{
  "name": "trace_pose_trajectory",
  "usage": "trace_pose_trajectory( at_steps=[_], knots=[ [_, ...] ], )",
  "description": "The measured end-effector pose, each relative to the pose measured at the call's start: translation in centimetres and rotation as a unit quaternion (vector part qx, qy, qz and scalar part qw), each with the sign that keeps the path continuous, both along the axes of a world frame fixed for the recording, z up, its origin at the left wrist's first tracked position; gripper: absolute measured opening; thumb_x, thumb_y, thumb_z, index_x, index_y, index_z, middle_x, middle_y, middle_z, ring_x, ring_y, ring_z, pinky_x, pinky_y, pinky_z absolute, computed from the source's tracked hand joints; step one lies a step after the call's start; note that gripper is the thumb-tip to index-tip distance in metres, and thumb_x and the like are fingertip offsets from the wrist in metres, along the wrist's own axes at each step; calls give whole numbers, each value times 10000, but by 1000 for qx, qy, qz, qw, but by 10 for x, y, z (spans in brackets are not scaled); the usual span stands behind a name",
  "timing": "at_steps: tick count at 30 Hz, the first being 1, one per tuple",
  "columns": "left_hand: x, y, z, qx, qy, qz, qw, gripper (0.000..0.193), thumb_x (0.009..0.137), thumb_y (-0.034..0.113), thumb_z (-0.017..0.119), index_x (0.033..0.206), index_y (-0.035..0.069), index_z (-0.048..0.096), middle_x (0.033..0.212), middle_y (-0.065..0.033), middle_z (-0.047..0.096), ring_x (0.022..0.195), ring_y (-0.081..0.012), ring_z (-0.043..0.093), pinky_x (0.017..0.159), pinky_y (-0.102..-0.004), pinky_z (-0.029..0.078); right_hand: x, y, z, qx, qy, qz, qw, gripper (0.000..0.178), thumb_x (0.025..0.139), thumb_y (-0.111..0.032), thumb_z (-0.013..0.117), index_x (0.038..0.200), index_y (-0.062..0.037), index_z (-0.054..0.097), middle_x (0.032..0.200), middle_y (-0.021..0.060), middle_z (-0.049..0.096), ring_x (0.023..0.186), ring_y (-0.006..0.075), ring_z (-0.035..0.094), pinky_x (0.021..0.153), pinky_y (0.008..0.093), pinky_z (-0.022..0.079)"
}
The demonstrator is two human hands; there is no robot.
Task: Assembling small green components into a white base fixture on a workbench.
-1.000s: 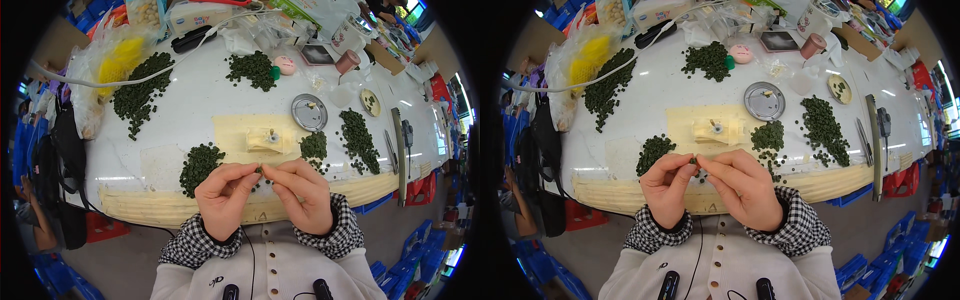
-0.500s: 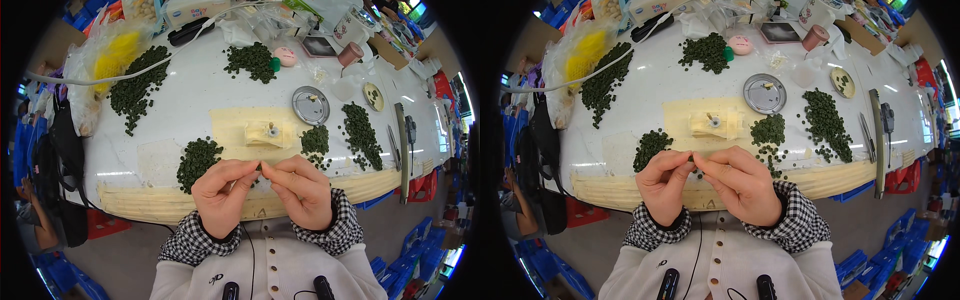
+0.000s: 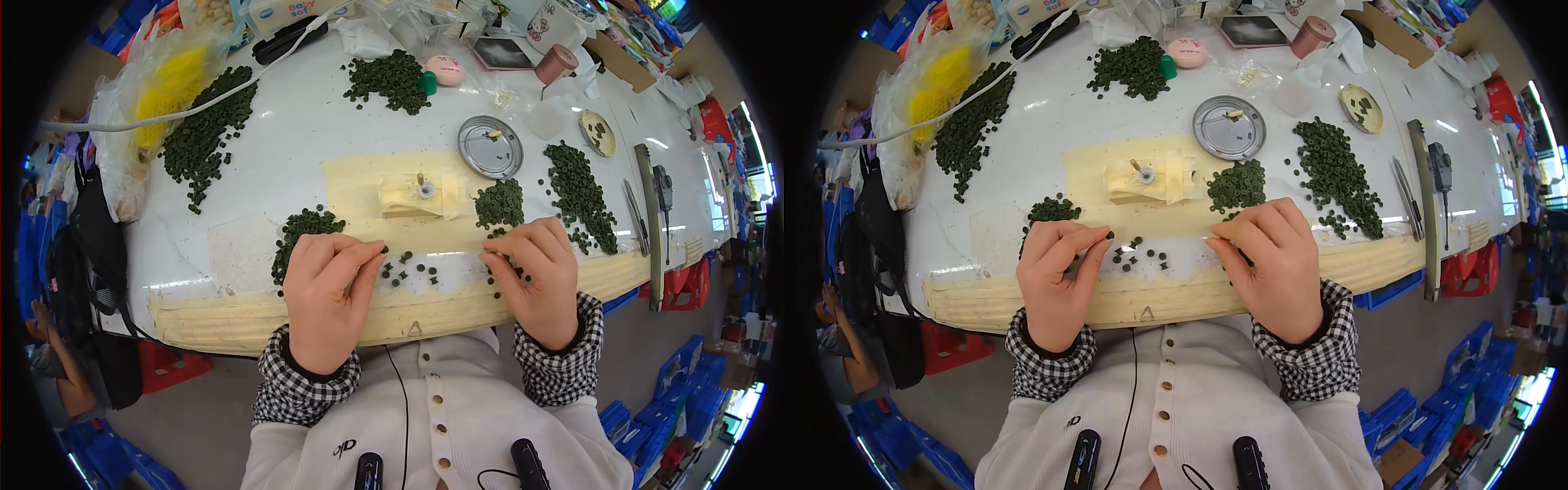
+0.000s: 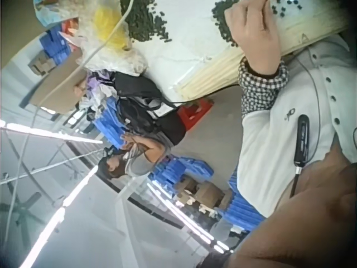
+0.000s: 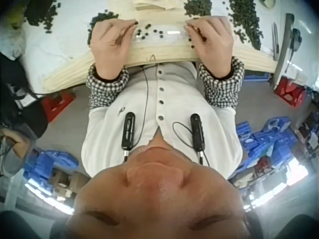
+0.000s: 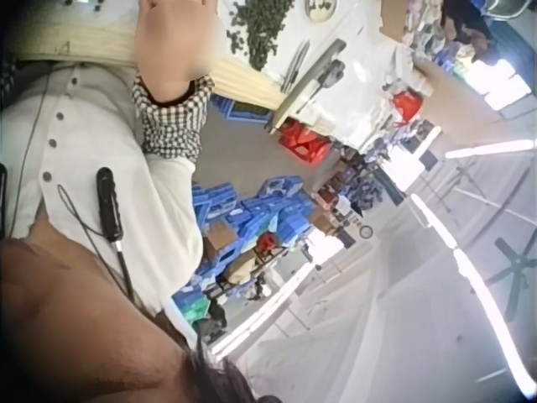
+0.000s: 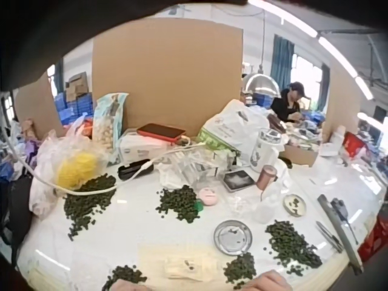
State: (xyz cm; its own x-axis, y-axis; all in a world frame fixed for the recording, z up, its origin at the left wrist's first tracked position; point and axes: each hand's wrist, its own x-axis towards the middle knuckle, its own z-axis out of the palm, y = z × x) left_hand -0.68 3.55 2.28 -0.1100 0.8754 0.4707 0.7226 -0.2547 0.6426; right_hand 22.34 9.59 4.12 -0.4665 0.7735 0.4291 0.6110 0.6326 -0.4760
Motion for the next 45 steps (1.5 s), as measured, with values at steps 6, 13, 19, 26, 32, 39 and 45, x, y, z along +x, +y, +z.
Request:
trace_pose_trajectory(
  at_steps=[6,13,19,26,32,39,45],
  knots=[
    [3,0,-2,-17,55,-14,998,180,742,-12,732,917,24,706,793,-53,575,789,-235,484,676,-327,422,-5,-9,-14,43,-45,-8,998,170,691,-41,764,830,-47,668,804,48,587,816,257,535,718,362,441],
    [-16,2,9,9,120,85,989,124,765,17,729,882,29,688,810,-57,568,795,-245,480,687,-344,430,-8,-6,-18,30,-27,-2,999,181,693,-29,758,814,-33,622,810,65,579,820,261,538,727,372,438],
    [-12,12,7,-6,166,107,980,126,767,62,743,875,38,684,800,-53,545,798,-242,469,689,-352,418,-6,-12,-21,-32,78,-8,996,181,754,60,709,850,-6,570,785,115,591,715,287,558,634,359,459],
    [-13,13,0,-13,193,117,974,82,775,33,715,839,37,664,797,-50,546,801,-247,465,690,-350,424,-10,-15,-20,-27,138,-2,990,167,759,88,712,872,6,621,828,135,658,729,270,635,651,310,506],
    [-15,11,5,57,124,127,983,45,818,15,699,851,17,669,803,-68,638,744,-218,550,675,-316,460,-16,-23,-12,-147,205,-8,968,156,788,77,700,935,29,680,868,127,697,775,201,673,692,272,519],
    [8,-11,24,-46,-306,-13,951,151,836,-43,695,982,-30,659,930,-101,687,809,-127,650,748,-239,517,-21,-17,-10,-263,297,76,915,212,822,75,682,1029,33,697,920,120,715,809,146,673,755,251,533],
    [13,-6,9,-136,-473,-173,853,194,918,-28,609,1105,-65,640,1027,-129,693,907,-141,661,812,-252,536,-27,-13,-8,-355,367,109,853,198,846,62,668,1041,35,688,982,120,701,881,144,670,816,261,545]
  ],
)
